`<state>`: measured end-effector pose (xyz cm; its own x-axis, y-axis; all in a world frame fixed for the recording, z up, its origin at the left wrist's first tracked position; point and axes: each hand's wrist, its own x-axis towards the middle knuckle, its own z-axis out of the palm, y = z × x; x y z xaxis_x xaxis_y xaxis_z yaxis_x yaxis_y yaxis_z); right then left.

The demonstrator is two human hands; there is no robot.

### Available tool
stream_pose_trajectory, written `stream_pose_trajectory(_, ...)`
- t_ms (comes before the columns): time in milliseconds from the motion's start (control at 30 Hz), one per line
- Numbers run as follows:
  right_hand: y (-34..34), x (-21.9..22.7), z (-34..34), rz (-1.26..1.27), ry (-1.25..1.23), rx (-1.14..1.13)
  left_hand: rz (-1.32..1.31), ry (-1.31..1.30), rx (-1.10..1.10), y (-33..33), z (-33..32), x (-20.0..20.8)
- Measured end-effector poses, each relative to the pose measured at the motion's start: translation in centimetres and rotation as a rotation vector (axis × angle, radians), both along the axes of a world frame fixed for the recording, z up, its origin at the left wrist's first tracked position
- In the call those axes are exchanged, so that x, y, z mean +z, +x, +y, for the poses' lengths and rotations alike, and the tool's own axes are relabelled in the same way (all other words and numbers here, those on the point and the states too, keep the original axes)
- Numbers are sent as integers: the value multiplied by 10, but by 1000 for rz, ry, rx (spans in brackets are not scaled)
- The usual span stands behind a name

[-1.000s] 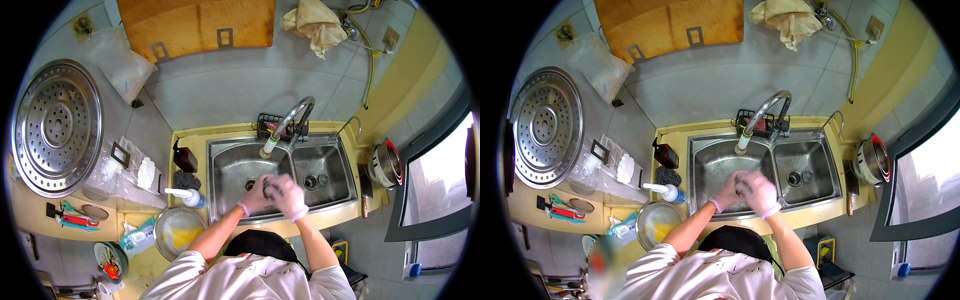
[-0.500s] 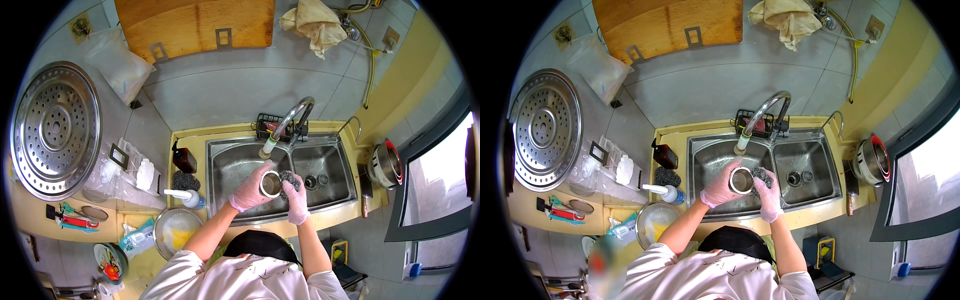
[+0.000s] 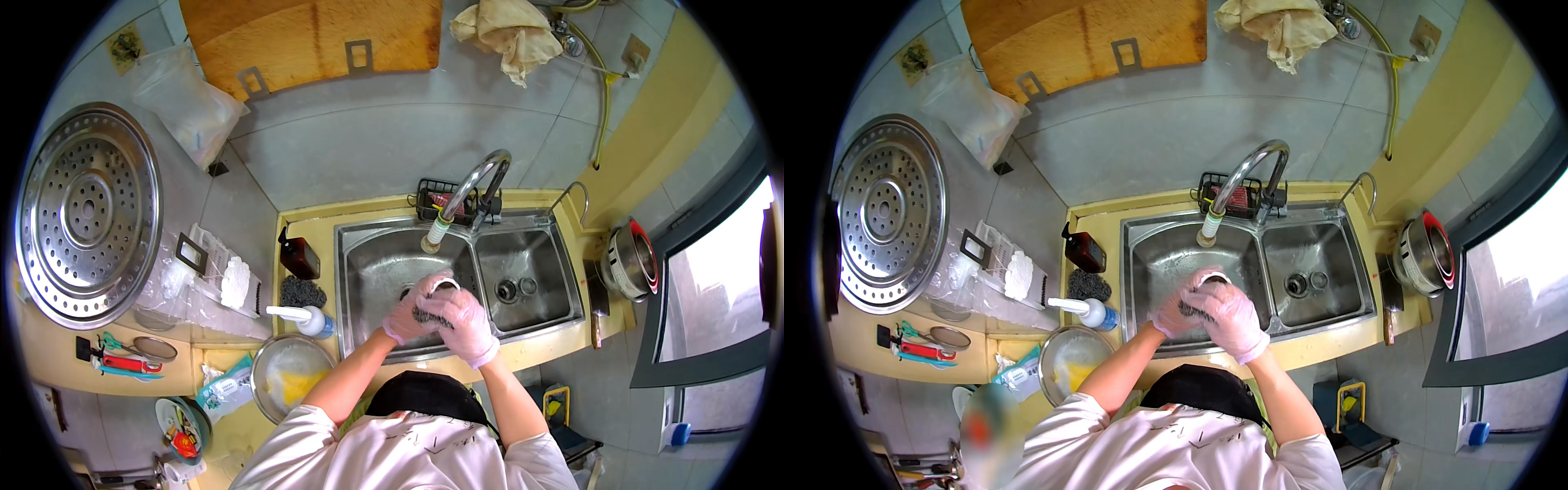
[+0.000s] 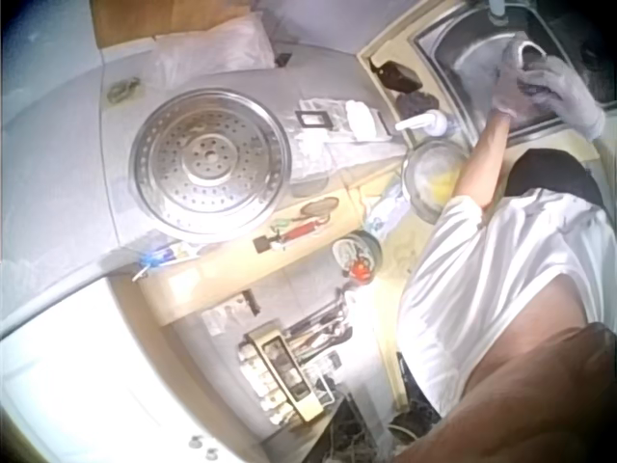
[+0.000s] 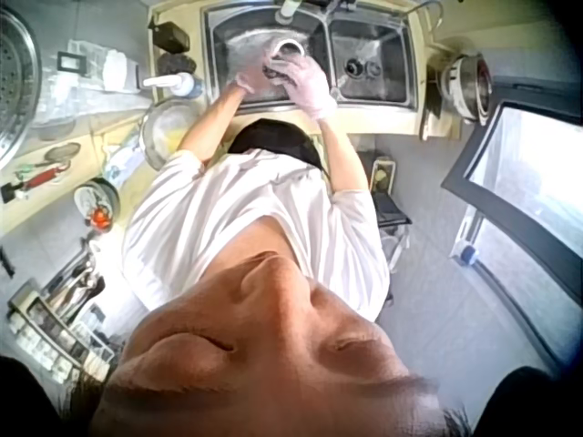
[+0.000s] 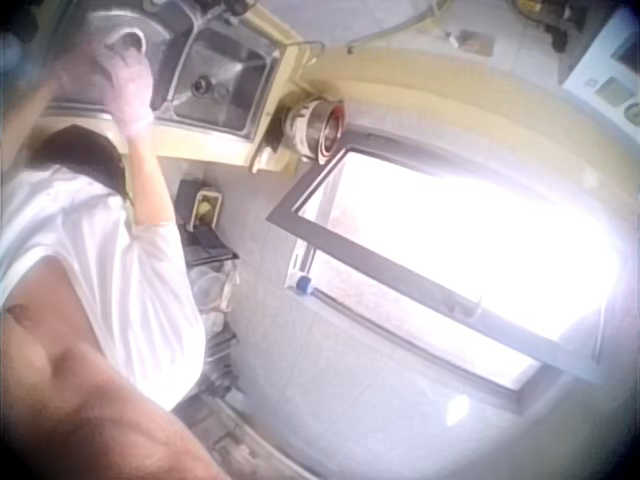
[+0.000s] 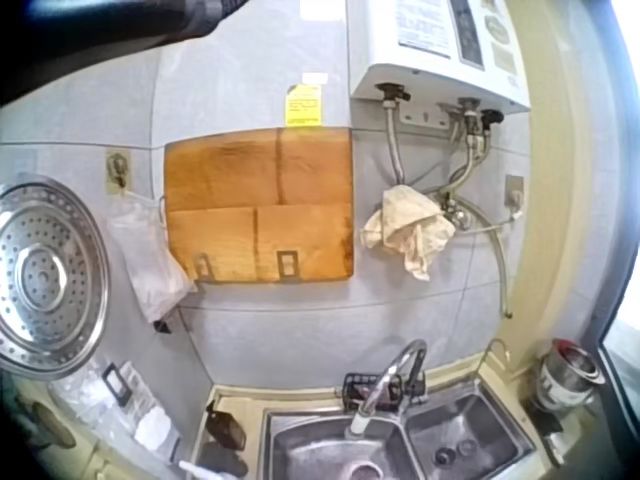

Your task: The person scrubs a small metal cup with a steel wool pad, then cleans the sink drain and basin using a sponge. They rinse the sponge under running water and wipe the sink surfaces.

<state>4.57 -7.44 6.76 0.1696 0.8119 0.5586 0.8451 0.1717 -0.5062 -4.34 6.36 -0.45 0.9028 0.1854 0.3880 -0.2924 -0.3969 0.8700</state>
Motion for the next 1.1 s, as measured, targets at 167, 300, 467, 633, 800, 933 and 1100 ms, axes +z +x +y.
stream_pose_trajectory(167,13,4,13,153,51,-196,2,83,307,6,-26,19)
stream_pose_trajectory(300,-7,3,-2,46,2,-108,-69,-60,226,-2,-24,0)
stream_pose_trajectory(467,7,9,18,213,-24,-448,22,0,390,1,-39,16)
stream_pose_trajectory(633,-3,5,7,183,-71,-272,-122,-96,360,8,-28,-15)
stream_pose_trajectory(800,6,20,-6,-27,-329,-133,-100,-131,412,1,-17,-28)
stream_pose_trajectory(933,19,17,-6,-90,-214,-279,-103,-8,397,-1,-20,-7)
stream_pose_trajectory(1100,5,0,8,-369,-269,-378,-186,280,345,9,-14,1)
